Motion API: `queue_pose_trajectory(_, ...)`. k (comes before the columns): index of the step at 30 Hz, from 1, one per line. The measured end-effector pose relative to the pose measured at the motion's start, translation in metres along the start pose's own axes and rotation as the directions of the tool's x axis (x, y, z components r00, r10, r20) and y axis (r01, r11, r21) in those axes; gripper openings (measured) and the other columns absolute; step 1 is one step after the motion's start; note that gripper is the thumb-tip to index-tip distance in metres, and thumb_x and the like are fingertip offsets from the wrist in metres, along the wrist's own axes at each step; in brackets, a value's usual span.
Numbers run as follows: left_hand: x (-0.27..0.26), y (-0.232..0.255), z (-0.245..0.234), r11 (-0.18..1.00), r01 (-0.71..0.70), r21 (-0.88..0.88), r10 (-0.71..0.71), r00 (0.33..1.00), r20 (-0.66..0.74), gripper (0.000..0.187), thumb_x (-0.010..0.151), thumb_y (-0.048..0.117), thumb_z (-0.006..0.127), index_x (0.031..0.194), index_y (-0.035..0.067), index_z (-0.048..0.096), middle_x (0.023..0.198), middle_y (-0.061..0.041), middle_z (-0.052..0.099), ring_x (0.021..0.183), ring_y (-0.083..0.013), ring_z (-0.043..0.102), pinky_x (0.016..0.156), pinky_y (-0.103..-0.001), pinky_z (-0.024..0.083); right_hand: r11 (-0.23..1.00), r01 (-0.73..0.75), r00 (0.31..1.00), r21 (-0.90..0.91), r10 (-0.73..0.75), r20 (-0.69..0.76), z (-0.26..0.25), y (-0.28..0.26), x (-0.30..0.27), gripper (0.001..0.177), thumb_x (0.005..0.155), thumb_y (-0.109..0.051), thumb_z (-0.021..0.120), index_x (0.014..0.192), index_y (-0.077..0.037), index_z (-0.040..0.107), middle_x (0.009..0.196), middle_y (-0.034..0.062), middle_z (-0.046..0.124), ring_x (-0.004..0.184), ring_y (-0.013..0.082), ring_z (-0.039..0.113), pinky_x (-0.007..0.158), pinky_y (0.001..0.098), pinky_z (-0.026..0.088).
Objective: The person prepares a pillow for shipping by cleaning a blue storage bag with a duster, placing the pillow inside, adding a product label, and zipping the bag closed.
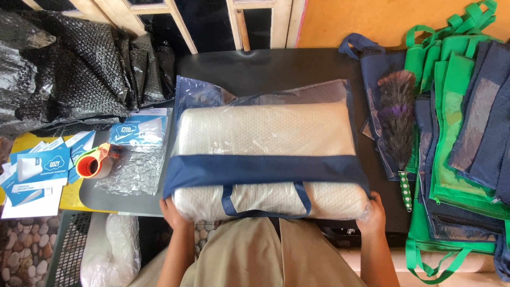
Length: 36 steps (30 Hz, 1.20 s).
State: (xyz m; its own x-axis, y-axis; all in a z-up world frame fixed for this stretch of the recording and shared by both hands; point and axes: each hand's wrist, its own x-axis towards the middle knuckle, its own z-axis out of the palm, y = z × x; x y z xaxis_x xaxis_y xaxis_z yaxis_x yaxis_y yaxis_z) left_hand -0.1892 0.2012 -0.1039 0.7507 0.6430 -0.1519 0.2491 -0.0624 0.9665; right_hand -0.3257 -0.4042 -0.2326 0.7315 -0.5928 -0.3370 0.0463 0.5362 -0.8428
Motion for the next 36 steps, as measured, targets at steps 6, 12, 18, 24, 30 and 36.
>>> queue_pose_trajectory(6,-0.010,0.188,0.050,0.814,0.308,-0.492,-0.194,0.943,0.270,0.020,0.098,0.033,0.056,0.109,0.016,0.059,0.107,-0.006,0.063,0.094,-0.0139,0.061,0.096,-0.034,0.049,0.989,0.109,0.944,0.102,-0.135,0.301,0.094,-0.106,-0.021,0.075,0.073,-0.016,0.063,0.147,-0.014,0.052,0.138,0.0111,0.063,0.127,0.0248,0.062,0.113,0.0410,0.048)
queue_pose_trajectory(12,0.054,0.088,0.011,0.938,-0.116,-0.327,0.306,0.719,0.623,0.080,0.059,0.011,0.085,0.127,0.013,0.042,0.114,-0.001,0.057,0.109,-0.0119,0.054,0.093,-0.030,0.050,0.903,0.298,0.941,-0.310,-0.224,0.253,0.047,-0.097,0.024,0.067,0.070,0.007,0.076,0.132,-0.006,0.052,0.113,0.0038,0.057,0.104,0.0170,0.060,0.094,0.0321,0.051)
queue_pose_trajectory(18,0.038,0.039,0.020,0.980,-0.190,-0.064,0.199,0.874,0.444,0.039,0.067,-0.005,0.081,0.087,0.011,0.052,0.071,0.004,0.051,0.066,-0.0085,0.049,0.064,-0.023,0.039,0.735,0.287,0.946,-0.614,-0.317,0.063,0.066,-0.067,0.023,0.048,0.072,0.005,0.077,0.116,-0.002,0.059,0.098,0.0129,0.059,0.093,0.0251,0.060,0.082,0.0379,0.046)
queue_pose_trajectory(24,0.070,-0.057,0.071,0.924,-0.262,0.277,0.272,0.962,0.005,0.026,0.076,0.006,0.075,0.069,0.015,0.052,0.054,-0.004,0.044,0.050,-0.0184,0.046,0.051,-0.028,0.029,0.670,0.204,0.849,-0.714,-0.484,-0.212,0.085,-0.005,0.053,0.028,0.071,-0.009,0.088,0.094,-0.012,0.072,0.077,0.0092,0.063,0.076,0.0177,0.063,0.069,0.0348,0.046)
queue_pose_trajectory(30,0.095,-0.056,0.087,0.897,-0.099,0.432,0.155,0.983,-0.096,0.015,0.085,0.022,0.066,0.078,0.019,0.053,0.062,-0.004,0.055,0.063,-0.0293,0.063,0.063,-0.039,0.047,0.611,-0.039,0.829,-0.791,-0.422,-0.367,0.057,0.031,0.087,0.033,0.071,-0.026,0.093,0.075,-0.010,0.065,0.063,0.0130,0.058,0.061,0.0303,0.064,0.054,0.0402,0.047)
queue_pose_trajectory(36,0.089,-0.013,0.071,0.805,-0.269,0.528,0.282,0.958,0.058,0.011,0.082,0.018,0.069,0.083,0.017,0.058,0.069,-0.007,0.058,0.076,-0.0366,0.066,0.072,-0.044,0.050,0.392,-0.039,0.812,-0.919,-0.523,-0.258,0.074,0.005,0.068,0.043,0.063,-0.029,0.094,0.080,-0.012,0.058,0.074,0.0141,0.058,0.074,0.0395,0.066,0.064,0.0429,0.049)
